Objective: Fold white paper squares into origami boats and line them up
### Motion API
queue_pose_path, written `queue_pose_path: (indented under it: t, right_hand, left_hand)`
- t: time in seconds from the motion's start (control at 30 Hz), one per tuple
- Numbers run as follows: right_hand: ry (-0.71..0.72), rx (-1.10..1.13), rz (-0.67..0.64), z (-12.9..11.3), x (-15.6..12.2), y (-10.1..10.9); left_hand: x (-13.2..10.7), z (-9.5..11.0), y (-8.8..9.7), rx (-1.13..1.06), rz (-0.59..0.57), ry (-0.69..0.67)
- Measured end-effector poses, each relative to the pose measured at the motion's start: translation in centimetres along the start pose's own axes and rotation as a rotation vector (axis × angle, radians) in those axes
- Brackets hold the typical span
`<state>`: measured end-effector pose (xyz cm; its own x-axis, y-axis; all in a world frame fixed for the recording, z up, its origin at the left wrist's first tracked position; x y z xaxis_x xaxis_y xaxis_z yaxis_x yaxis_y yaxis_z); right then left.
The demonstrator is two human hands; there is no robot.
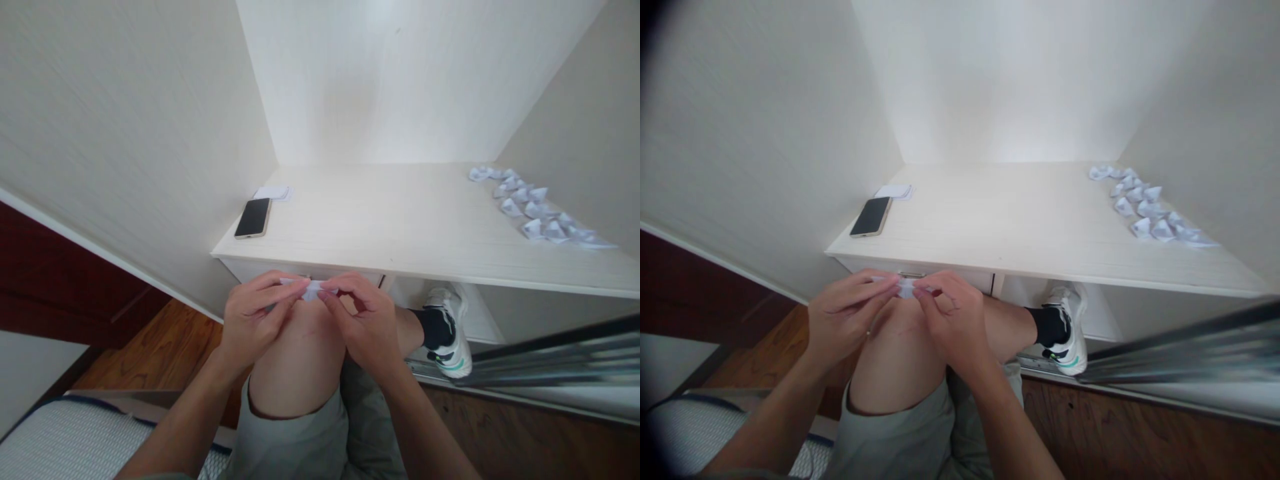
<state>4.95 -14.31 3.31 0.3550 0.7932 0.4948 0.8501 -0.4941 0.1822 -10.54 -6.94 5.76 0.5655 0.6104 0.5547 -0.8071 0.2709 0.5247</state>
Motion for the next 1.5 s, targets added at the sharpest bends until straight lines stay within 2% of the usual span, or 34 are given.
queue_pose_path:
  t: [0.27, 0.53, 0.83, 1.0, 1.13, 1.5]
  right_hand:
    - [-0.015, 0.043, -0.062, 0.7, -0.2, -0.9]
    - [-0.055, 0.010, -0.102, 1.7, -0.6, -1.3]
    - [-0.039, -0.009, -0.176, 1.3, -0.6, -2.1]
    - [-0.097, 0.018, -0.148, 1.8, -0.4, -1.9]
    - [-0.149, 0.042, -0.197, 2.2, -0.5, -2.3]
    - [0.021, -0.045, -0.274, 1.0, -0.2, -2.6]
  left_hand:
    - [-0.3, -0.7, -0.2, -0.041, -0.041, -0.014]
    - [-0.4, -1.7, -0.7, -0.102, -0.059, 0.046]
    - [0.1, -1.8, -1.4, -0.184, -0.212, 0.079]
    - [0.6, -1.9, -1.9, -0.230, -0.260, 0.122]
    - [0.7, -2.2, -2.2, -0.200, -0.274, 0.162]
    - [0.8, -2.3, -2.4, -0.140, -0.325, 0.146]
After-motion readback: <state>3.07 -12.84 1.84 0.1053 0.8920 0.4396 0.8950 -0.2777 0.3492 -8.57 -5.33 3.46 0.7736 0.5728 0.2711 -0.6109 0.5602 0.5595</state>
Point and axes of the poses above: each hand's wrist, its own x-axis towards the middle knuckle, its own y-axis out of the back of the hand, z = x × y, the point moved 10 cm from there along x, towards the middle knuckle, and after that the axes turned 4 degrees about -z, right-handed, at the moved point
